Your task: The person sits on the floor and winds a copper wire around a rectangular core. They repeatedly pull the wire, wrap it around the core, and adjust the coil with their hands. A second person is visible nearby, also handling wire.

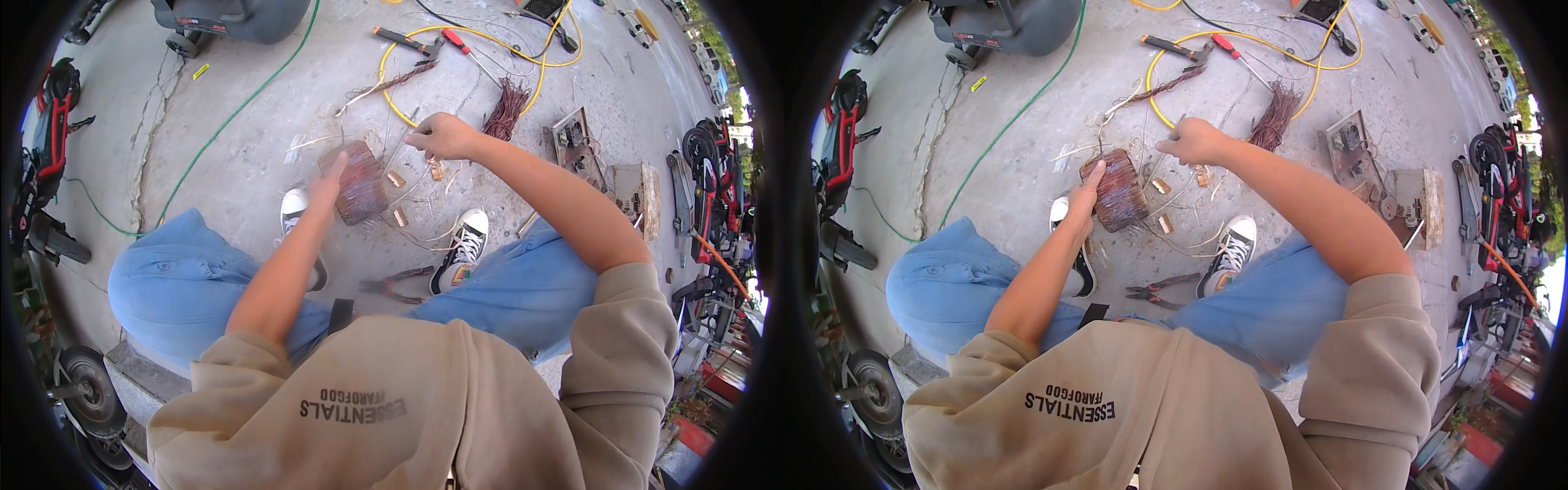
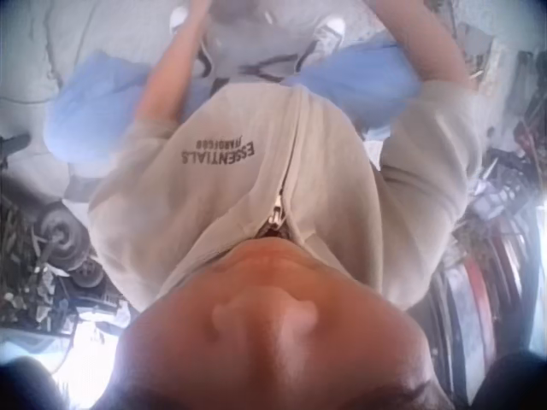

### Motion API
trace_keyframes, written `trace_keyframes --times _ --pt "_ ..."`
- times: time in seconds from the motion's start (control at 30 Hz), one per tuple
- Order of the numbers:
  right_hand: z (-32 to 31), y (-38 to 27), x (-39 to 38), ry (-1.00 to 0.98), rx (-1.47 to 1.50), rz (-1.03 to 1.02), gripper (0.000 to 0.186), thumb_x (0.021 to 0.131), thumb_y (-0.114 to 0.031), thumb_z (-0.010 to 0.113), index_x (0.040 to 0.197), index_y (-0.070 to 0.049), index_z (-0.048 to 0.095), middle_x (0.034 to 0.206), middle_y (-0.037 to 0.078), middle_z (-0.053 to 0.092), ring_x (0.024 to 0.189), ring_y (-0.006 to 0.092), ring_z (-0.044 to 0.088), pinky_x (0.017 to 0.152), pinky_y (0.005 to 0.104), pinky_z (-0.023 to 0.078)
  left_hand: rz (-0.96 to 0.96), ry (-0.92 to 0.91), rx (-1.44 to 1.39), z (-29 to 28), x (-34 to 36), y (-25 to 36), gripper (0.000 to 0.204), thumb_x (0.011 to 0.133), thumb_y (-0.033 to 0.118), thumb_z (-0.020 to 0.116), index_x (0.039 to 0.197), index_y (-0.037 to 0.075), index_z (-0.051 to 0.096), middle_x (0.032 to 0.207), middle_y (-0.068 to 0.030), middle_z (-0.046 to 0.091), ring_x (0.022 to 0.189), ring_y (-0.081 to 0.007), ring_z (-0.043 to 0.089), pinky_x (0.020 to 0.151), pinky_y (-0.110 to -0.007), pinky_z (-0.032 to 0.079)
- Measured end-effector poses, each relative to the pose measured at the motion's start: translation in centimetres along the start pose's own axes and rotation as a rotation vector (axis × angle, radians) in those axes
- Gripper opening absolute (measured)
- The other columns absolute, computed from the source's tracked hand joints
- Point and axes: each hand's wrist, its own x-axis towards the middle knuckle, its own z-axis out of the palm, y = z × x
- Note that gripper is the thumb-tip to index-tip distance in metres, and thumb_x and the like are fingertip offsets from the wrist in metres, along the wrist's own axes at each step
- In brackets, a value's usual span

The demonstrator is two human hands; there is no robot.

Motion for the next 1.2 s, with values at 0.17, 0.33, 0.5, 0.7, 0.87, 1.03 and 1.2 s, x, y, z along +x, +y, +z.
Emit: trace_keyframes --times 0.17,0.33,0.5,0.7,0.87,1.03,1.2 --pt "6.9 2.2 3.5 0.149 0.443 0.068 0.035 0.086 -0.028 0.072 0.095 0.006 0.069 0.074 0.011 0.069 0.060 0.0149 0.066 0.056 0.0281 0.053 -0.223 -0.147 -0.163 -0.3 -5.8 1.6 0.069 0.084 0.046 0.072 0.132 0.001 0.052 0.122 -0.0122 0.062 0.109 -0.0218 0.060 0.095 -0.035 0.046" --pt "8.7 1.8 4.9 0.051 0.715 -0.032 0.014 0.082 -0.003 0.071 0.091 0.005 0.065 0.076 0.011 0.069 0.065 0.0167 0.069 0.055 0.0281 0.057 -0.239 -0.216 -0.325 -1.3 -3.7 1.6 0.058 0.092 0.045 0.062 0.131 0.003 0.053 0.122 -0.0109 0.062 0.110 -0.0238 0.060 0.095 -0.038 0.047" --pt "10.7 4.6 4.0 0.230 0.998 0.200 0.011 0.079 0.005 0.070 0.087 0.008 0.062 0.080 0.016 0.068 0.071 0.0211 0.071 0.059 0.0302 0.061 -0.255 -0.215 -0.416 -1.4 -2.2 2.8 0.059 0.094 0.053 0.053 0.129 0.006 0.055 0.126 -0.0120 0.061 0.113 -0.0281 0.058 0.099 -0.043 0.044" --pt "14.8 3.4 3.9 0.331 1.329 0.220 0.015 0.088 -0.007 0.069 0.092 0.006 0.064 0.087 0.015 0.069 0.076 0.0218 0.070 0.068 0.0312 0.060 -0.256 -0.190 -0.479 -2.8 0.7 1.3 0.055 0.098 0.051 0.042 0.128 0.007 0.056 0.129 -0.0120 0.058 0.116 -0.0291 0.056 0.101 -0.046 0.042" --pt "12.8 2.8 5.2 0.336 1.584 0.159 0.038 0.101 -0.031 0.051 0.091 0.002 0.064 0.083 0.011 0.067 0.079 0.0224 0.067 0.074 0.0334 0.056 -0.212 -0.200 -0.442 -1.0 -2.7 4.3 0.057 0.096 0.050 0.048 0.131 0.006 0.053 0.128 -0.0103 0.058 0.115 -0.0284 0.056 0.101 -0.046 0.043" --pt "10.8 0.3 5.9 0.237 1.513 0.090 0.044 0.102 -0.038 0.045 0.068 -0.011 0.046 0.063 0.000 0.045 0.059 0.0149 0.046 0.055 0.0292 0.035 -0.181 -0.299 -0.281 -3.0 -2.1 3.2 0.060 0.088 0.044 0.066 0.132 0.005 0.053 0.128 -0.0103 0.058 0.116 -0.0259 0.056 0.101 -0.044 0.042" --pt "11.2 -1.1 5.0 0.254 1.559 0.141 0.044 0.101 -0.035 0.044 0.062 -0.015 0.037 0.055 -0.003 0.035 0.049 0.0118 0.036 0.048 0.0306 0.027 -0.145 -0.414 -0.036 -3.2 -4.4 2.9 0.062 0.084 0.031 0.074 0.133 0.003 0.051 0.126 -0.0107 0.060 0.116 -0.0236 0.056 0.102 -0.040 0.040"
